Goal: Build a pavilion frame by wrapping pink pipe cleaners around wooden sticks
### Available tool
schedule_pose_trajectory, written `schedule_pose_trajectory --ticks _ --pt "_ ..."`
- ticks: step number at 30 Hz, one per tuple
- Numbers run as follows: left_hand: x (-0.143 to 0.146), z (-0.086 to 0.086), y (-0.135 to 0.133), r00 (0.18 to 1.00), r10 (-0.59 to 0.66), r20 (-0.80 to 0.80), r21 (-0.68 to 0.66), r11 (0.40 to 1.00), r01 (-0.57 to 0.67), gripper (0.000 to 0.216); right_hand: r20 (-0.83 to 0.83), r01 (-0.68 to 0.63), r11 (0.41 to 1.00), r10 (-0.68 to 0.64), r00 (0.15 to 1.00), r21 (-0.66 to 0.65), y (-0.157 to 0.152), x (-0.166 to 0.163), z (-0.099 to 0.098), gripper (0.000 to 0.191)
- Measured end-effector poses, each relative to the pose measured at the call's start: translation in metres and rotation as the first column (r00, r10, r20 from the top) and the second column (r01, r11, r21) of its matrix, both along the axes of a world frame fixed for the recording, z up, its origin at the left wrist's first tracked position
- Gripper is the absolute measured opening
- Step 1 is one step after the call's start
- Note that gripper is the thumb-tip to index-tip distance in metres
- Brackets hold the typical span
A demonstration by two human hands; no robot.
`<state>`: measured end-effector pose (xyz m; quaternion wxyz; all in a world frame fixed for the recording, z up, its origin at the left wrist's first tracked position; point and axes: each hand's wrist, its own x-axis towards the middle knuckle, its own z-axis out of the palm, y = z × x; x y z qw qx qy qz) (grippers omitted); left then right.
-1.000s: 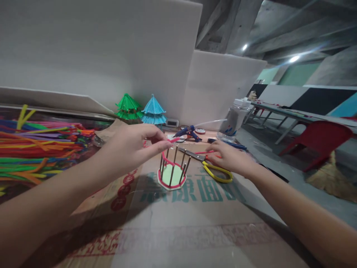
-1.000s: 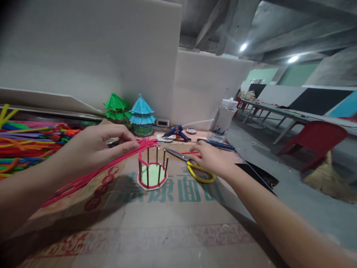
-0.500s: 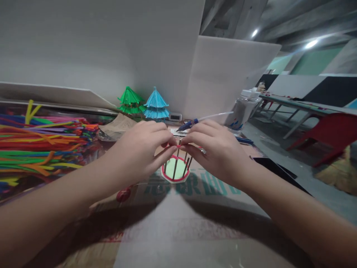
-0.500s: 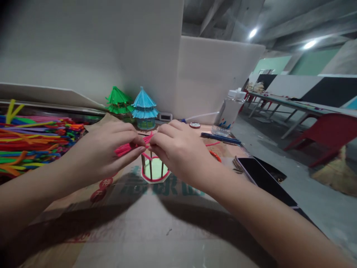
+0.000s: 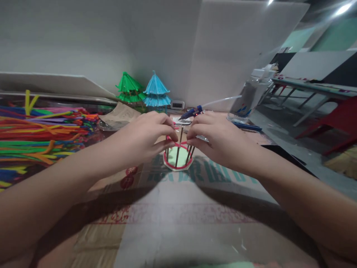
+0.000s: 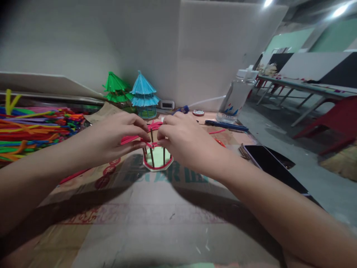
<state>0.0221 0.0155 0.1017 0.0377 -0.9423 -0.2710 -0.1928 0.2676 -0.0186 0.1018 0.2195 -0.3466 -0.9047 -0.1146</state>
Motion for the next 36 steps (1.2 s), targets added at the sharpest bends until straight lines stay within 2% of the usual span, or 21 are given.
schedule_pose_trajectory --ticks 8,17,25,32,36 --pt "0.001 0.000 0.000 1.000 0.018 -0.020 0.042 0.999 -0.017 0.024 -0.005 -0.031 0.999 0.031 1.000 -0.008 0.000 -0.003 -0.004 0.024" --pt "0.000 -0.004 0.001 0.994 -0.081 0.069 0.080 0.994 0.075 0.023 0.000 -0.021 0.999 0.021 1.000 -0.044 0.002 -0.005 -0.006 0.024" --pt "0.010 -0.018 0.000 0.986 -0.098 0.133 0.076 0.993 0.089 0.036 -0.019 -0.025 0.998 0.024 1.000 -0.060 0.004 -0.006 -0.008 0.024" --pt "0.011 -0.022 0.000 0.988 -0.037 0.148 0.024 0.999 0.034 0.037 -0.063 -0.004 0.987 -0.007 0.998 -0.161 0.004 0.008 0.012 0.022" --pt "0.012 -0.020 -0.003 0.991 -0.030 0.129 0.016 0.999 0.028 0.038 -0.090 -0.006 0.958 -0.021 0.996 -0.285 0.007 0.020 0.011 0.012"
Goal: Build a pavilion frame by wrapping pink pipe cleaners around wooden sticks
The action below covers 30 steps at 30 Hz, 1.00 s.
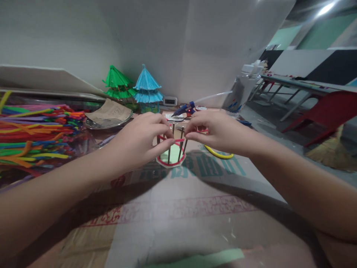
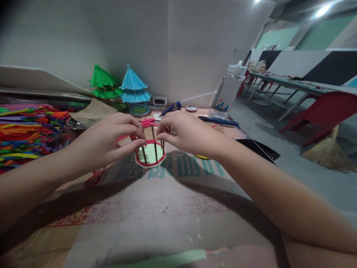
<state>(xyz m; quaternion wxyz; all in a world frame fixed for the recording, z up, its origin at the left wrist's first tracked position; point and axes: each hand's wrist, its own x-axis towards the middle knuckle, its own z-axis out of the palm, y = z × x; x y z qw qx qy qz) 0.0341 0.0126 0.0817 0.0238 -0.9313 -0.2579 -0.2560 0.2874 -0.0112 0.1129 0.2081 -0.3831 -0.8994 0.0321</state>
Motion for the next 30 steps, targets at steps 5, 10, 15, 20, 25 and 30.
schedule_pose_trajectory --ticks 5,10,15,20,25,30 --pt "0.000 0.002 -0.002 1.000 -0.004 -0.006 0.017 1.000 0.004 0.036 -0.112 0.031 0.999 -0.032 0.993 -0.016 -0.008 0.006 -0.017 0.006" --pt "0.000 0.003 -0.002 1.000 0.001 -0.013 0.005 1.000 -0.001 0.035 -0.171 -0.056 0.981 0.088 0.981 0.187 -0.013 0.003 -0.032 0.008" --pt "0.000 0.004 -0.003 1.000 0.004 -0.019 0.008 1.000 -0.004 0.033 -0.188 -0.057 0.968 0.105 0.977 0.246 -0.008 0.000 -0.041 0.007" --pt "-0.001 0.003 -0.002 1.000 0.005 -0.023 0.008 1.000 -0.005 0.035 -0.206 -0.061 0.957 0.123 0.971 0.283 -0.009 -0.002 -0.044 0.011" --pt "0.000 0.006 -0.003 0.999 0.004 -0.045 0.006 1.000 -0.004 0.035 -0.179 -0.072 0.953 0.129 0.975 0.293 -0.010 -0.006 -0.050 0.013" --pt "0.000 0.005 -0.002 0.999 0.012 -0.043 0.032 0.999 -0.011 0.034 -0.227 -0.017 0.962 0.082 0.970 0.274 -0.009 -0.011 -0.054 0.014"
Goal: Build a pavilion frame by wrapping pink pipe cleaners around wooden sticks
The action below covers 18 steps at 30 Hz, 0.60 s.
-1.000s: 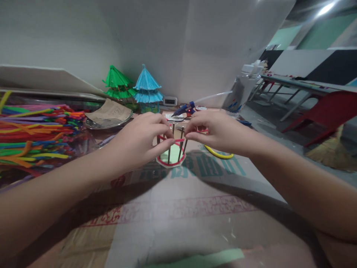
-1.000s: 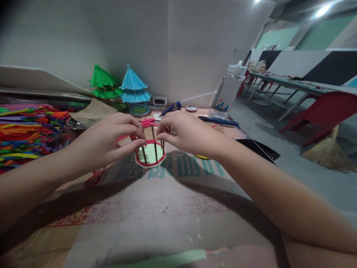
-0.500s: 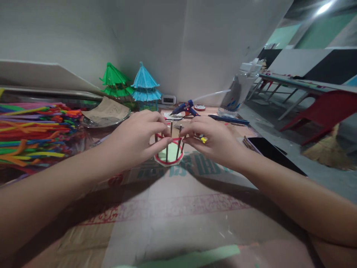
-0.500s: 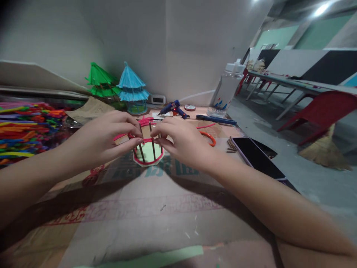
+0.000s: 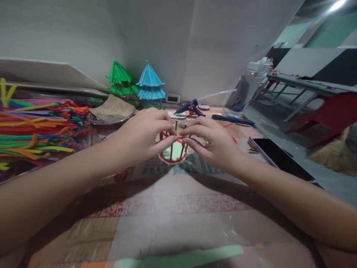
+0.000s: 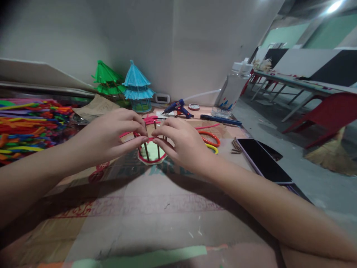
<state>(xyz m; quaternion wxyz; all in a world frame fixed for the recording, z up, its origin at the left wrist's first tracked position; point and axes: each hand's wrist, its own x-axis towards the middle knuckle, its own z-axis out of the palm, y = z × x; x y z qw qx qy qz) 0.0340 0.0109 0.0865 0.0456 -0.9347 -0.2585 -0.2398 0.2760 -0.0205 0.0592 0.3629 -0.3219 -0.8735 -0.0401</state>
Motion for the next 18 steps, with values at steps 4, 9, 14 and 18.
schedule_pose_trajectory --ticks 4,9,14,18 --pt "-0.001 0.000 0.001 1.000 -0.005 0.006 -0.013 1.000 0.005 0.034 0.009 0.027 0.997 -0.026 1.000 -0.065 0.000 -0.006 0.004 0.013" --pt "-0.006 0.008 -0.002 0.999 -0.042 0.001 -0.051 0.998 0.042 0.032 0.010 0.004 0.999 -0.003 1.000 -0.041 0.001 -0.011 0.006 0.013" --pt "-0.010 0.009 0.002 0.998 -0.043 -0.042 -0.031 0.999 0.041 0.028 0.039 0.010 0.999 -0.008 0.999 -0.041 0.001 -0.010 0.005 0.013" --pt "-0.009 0.007 0.003 0.997 -0.032 -0.065 -0.029 0.999 0.031 0.029 0.037 0.020 0.999 -0.019 0.999 -0.048 0.002 -0.009 0.005 0.015"
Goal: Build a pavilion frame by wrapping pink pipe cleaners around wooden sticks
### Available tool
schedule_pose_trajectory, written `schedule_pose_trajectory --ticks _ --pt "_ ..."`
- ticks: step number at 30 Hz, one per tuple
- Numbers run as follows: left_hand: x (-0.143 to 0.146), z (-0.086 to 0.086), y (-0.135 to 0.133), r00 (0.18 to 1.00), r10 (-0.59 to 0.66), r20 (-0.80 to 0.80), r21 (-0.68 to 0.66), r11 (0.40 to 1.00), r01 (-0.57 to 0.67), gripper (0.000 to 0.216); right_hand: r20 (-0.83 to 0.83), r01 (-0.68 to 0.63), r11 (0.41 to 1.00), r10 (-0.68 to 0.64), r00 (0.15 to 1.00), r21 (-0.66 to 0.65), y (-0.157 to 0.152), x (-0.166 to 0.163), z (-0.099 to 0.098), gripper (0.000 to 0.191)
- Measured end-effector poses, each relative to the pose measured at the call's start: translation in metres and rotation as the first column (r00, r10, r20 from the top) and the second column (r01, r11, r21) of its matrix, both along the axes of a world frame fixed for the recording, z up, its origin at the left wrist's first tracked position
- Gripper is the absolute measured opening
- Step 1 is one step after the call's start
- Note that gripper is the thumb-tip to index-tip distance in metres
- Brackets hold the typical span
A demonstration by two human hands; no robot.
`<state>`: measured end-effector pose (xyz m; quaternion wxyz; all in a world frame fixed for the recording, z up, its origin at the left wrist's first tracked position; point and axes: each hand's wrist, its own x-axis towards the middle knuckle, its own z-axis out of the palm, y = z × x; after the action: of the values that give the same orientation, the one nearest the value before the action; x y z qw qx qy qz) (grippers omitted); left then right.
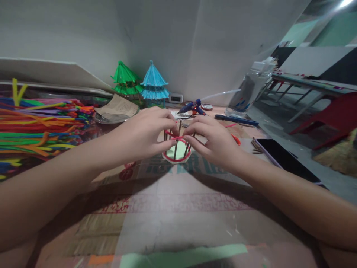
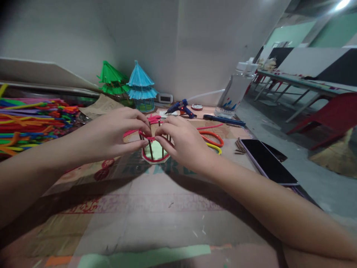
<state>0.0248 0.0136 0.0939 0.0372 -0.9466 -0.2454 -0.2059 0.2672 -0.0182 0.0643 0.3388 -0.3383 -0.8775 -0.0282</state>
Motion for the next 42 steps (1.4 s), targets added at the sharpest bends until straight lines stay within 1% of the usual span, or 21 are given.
schedule_pose_trajectory --ticks 5,8,11,17,21,23,25,28,30,34,37,42 --pt "0.002 0.001 -0.003 0.999 0.003 0.037 -0.057 0.998 -0.001 0.031 -0.002 -0.007 1.000 0.007 1.000 -0.013 -0.001 0.000 0.001 0.015" --pt "0.005 0.000 -0.003 0.998 0.032 0.050 -0.085 0.996 -0.028 0.034 -0.013 -0.012 1.000 0.012 1.000 -0.007 -0.002 -0.001 0.000 0.015" --pt "0.006 -0.003 -0.002 0.997 0.060 0.050 -0.089 0.994 -0.055 0.032 -0.020 -0.017 1.000 0.017 1.000 -0.014 -0.002 -0.001 0.001 0.015" --pt "0.007 -0.003 -0.002 0.998 0.059 0.038 -0.081 0.995 -0.056 0.030 -0.068 0.010 0.997 -0.016 0.998 -0.082 -0.002 0.006 0.014 0.018" --pt "0.007 -0.003 -0.002 0.998 0.053 0.042 -0.079 0.996 -0.049 0.031 -0.045 0.028 0.990 -0.034 0.998 -0.138 -0.005 0.013 0.021 0.015" --pt "0.007 -0.004 -0.002 0.998 0.054 0.042 -0.076 0.996 -0.051 0.033 -0.035 0.017 0.991 -0.022 0.999 -0.136 -0.006 0.016 0.019 0.013" --pt "0.007 -0.004 -0.001 0.998 0.053 0.039 -0.073 0.996 -0.050 0.033 -0.046 0.011 0.995 -0.016 0.999 -0.103 -0.006 0.019 0.016 0.012" --pt "0.007 -0.004 -0.001 0.998 0.046 0.040 -0.069 0.997 -0.044 0.032 -0.060 0.018 0.999 -0.020 0.998 -0.045 -0.005 0.020 0.010 0.015" --pt "0.007 -0.005 -0.001 0.998 0.041 0.047 -0.068 0.997 -0.038 0.033 -0.039 0.043 0.999 -0.044 0.998 -0.032 -0.004 0.019 0.007 0.018" --pt "0.007 -0.005 -0.001 0.998 0.043 0.045 -0.061 0.997 -0.040 0.034 0.010 0.101 0.993 -0.101 0.995 -0.059 -0.004 0.016 0.004 0.013" --pt "0.007 -0.005 -0.001 0.998 0.053 0.039 -0.062 0.997 -0.051 0.034 0.004 0.086 0.992 -0.086 0.996 -0.093 -0.005 0.014 0.004 0.009" --pt "0.006 -0.005 0.000 0.998 0.059 0.038 -0.067 0.996 -0.057 0.033 -0.008 0.052 0.995 -0.053 0.999 -0.087 -0.005 0.012 0.004 0.009"
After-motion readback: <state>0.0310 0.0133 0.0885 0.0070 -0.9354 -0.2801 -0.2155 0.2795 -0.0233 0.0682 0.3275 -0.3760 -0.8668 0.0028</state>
